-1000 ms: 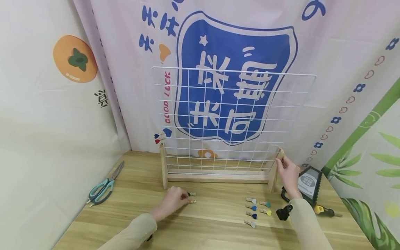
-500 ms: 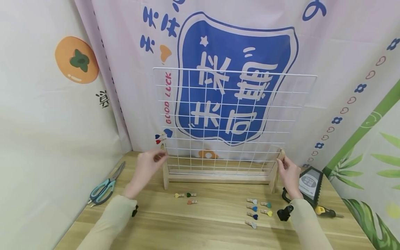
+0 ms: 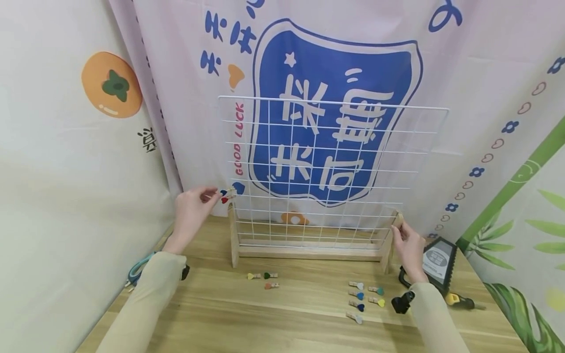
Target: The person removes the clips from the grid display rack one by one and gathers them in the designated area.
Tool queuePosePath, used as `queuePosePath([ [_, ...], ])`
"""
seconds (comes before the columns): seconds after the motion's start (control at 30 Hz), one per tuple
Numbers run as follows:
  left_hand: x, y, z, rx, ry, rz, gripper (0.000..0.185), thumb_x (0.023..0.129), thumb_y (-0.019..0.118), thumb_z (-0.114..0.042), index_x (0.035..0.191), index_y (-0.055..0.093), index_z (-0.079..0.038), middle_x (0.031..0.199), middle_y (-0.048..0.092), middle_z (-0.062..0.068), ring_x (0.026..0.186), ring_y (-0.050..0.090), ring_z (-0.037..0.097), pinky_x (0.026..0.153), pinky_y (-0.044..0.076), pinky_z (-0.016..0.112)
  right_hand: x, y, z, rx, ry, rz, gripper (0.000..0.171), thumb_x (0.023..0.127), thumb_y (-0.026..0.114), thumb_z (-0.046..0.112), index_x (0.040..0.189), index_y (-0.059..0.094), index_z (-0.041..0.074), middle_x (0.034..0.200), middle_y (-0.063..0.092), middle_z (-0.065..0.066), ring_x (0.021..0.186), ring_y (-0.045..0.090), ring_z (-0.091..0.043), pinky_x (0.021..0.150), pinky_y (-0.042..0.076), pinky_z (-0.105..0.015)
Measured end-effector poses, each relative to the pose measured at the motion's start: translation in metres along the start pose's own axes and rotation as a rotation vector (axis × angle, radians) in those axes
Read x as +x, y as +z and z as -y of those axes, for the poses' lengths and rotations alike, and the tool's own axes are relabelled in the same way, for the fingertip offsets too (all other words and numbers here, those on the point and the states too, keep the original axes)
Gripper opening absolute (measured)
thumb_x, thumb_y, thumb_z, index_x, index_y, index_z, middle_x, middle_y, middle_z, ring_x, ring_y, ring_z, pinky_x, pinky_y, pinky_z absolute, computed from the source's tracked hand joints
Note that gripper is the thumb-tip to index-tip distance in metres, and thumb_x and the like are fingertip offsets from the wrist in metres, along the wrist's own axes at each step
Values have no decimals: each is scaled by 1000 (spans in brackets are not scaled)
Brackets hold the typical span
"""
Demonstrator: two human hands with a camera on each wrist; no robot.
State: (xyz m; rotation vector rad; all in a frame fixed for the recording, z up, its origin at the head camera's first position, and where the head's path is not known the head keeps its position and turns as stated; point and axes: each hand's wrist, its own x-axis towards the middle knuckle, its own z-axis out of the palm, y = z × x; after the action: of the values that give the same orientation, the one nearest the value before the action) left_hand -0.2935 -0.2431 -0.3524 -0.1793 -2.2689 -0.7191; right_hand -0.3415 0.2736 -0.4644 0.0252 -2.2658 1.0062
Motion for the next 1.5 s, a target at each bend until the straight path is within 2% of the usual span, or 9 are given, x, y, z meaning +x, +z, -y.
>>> queuePosePath([
  [0.13, 3, 3, 3, -16, -23, 56, 16, 91, 69, -8, 100, 74, 4, 89, 76, 22, 73, 72, 33, 63, 58, 41, -2, 1, 0, -4, 24, 21, 22, 101, 56, 16, 93, 63, -3, 100, 74, -25, 98, 71, -42, 73, 62, -28],
  [0.23, 5, 5, 4, -31, -26, 67, 15, 91, 69, -6, 99, 74, 5, 87, 76, 22, 71, 71, 33, 61, 55, 33, -2, 2, 0, -4, 29, 28, 23, 102, 55, 17, 97, 64, -4, 105, 73, -25, 99, 71, -43, 81, 61, -53],
  [0.33, 7, 7, 5, -35, -20, 57, 14, 91, 70, -7, 97, 74, 5, 84, 76, 21, 69, 71, 32, 60, 50, 27, -1, 2, 0, -7, 21, 12, 22, 101, 57, 16, 94, 65, -3, 101, 74, -25, 96, 71, -42, 74, 63, -33],
  [0.5, 8, 11, 6, -31, 10, 11, 14, 90, 71, -7, 93, 75, 6, 81, 75, 21, 66, 71, 32, 62, 47, 29, 1, 2, -2, -2, 18, 3, 21, 100, 58, 15, 88, 63, -2, 95, 74, -24, 93, 72, -41, 61, 35, 3],
  [0.77, 7, 11, 8, -21, 9, -46, 11, 89, 72, -5, 90, 75, 6, 80, 75, 22, 63, 69, 30, 54, 42, 19, 0, 3, -2, -16, 19, 16, 22, 101, 57, 16, 89, 63, -2, 99, 74, -24, 95, 72, -40, 68, 57, -24],
  [0.93, 9, 6, 7, -32, -3, -53, 11, 90, 71, -4, 90, 75, 7, 80, 75, 23, 62, 68, 31, 51, 41, 16, 1, 3, -1, -22, -14, -24, 21, 98, 61, 12, 83, 62, -2, 89, 74, -23, 86, 74, -36, 60, 43, -3],
  [1.13, 4, -3, 8, -24, -11, -53, 11, 90, 70, -3, 91, 74, 7, 81, 75, 23, 65, 70, 32, 54, 45, 17, 1, 2, -2, -34, -17, -42, 22, 96, 64, 12, 77, 60, 1, 82, 74, -20, 71, 64, 0, 54, 35, 0],
  [1.33, -11, -10, 6, -28, 5, -30, 9, 88, 71, -1, 90, 73, 7, 79, 74, 22, 66, 70, 32, 57, 55, 23, 0, 2, -1, -39, -16, -31, 22, 97, 62, 12, 79, 60, 1, 84, 74, -21, 76, 69, -18, 54, 35, -3],
  [1.5, -33, -4, -1, -39, -1, 102, 10, 88, 71, -3, 93, 73, 5, 81, 75, 20, 67, 69, 27, 59, 61, 30, 0, 2, 0, -30, -42, -54, 21, 96, 63, 10, 78, 60, -1, 81, 74, -21, 74, 70, -24, 54, 35, -2],
])
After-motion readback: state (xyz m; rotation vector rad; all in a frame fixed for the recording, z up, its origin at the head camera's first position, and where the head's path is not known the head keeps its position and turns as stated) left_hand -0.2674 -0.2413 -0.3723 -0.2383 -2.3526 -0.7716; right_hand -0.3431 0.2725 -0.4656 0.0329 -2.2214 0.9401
